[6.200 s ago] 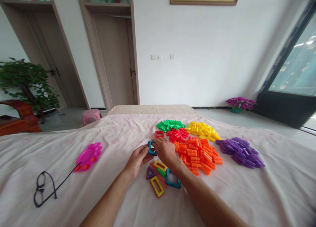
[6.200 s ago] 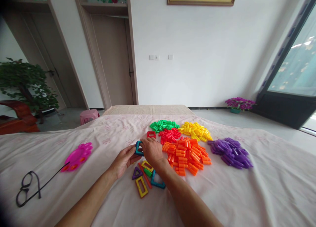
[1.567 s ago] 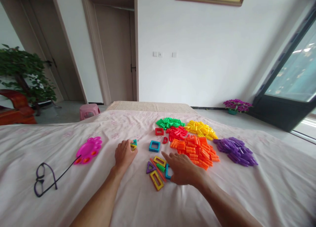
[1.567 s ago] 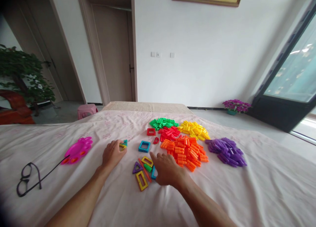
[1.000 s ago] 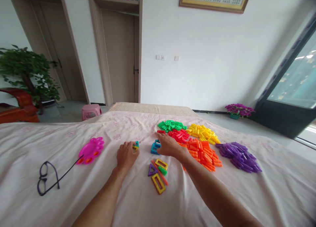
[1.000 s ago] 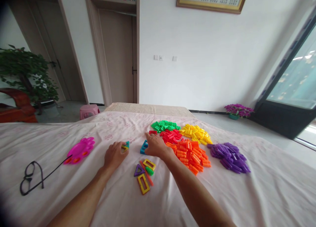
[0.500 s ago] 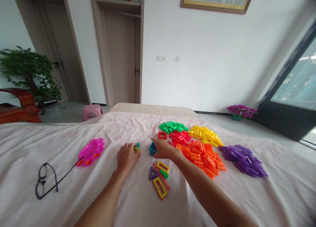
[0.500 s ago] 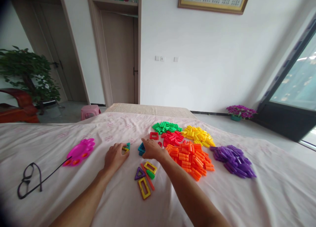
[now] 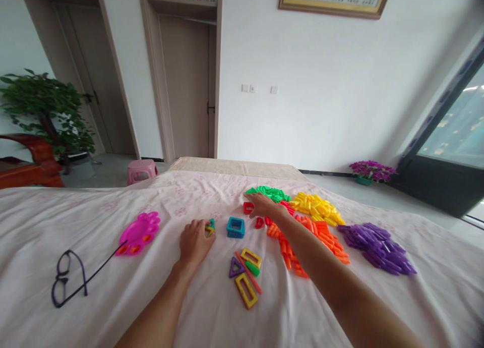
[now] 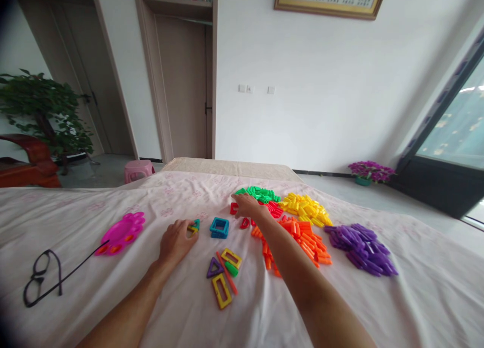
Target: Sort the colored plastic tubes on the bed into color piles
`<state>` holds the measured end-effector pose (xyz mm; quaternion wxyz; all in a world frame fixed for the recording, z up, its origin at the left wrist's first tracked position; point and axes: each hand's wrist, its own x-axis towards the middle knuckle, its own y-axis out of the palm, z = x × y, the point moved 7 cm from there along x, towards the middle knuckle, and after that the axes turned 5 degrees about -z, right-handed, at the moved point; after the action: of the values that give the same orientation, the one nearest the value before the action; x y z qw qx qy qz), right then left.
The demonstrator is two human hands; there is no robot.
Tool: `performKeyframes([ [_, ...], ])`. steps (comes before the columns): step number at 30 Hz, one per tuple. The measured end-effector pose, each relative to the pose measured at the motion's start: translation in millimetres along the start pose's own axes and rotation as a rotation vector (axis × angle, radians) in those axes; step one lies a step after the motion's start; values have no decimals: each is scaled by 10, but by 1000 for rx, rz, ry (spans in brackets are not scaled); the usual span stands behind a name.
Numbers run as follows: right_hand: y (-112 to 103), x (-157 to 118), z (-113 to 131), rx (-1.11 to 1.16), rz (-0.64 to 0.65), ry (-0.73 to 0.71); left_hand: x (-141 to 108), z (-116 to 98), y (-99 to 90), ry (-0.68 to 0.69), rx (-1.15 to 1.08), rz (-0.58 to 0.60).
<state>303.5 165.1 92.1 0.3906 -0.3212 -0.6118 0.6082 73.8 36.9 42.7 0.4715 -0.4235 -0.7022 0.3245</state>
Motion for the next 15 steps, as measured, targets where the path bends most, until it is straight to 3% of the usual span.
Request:
performKeyframes([
  [5,171,162,-88,-55,100,15,11,11,15,7,-13,-15],
  [15,181,233,-88,-84,125,16,12,13,14,10,-7,-19],
])
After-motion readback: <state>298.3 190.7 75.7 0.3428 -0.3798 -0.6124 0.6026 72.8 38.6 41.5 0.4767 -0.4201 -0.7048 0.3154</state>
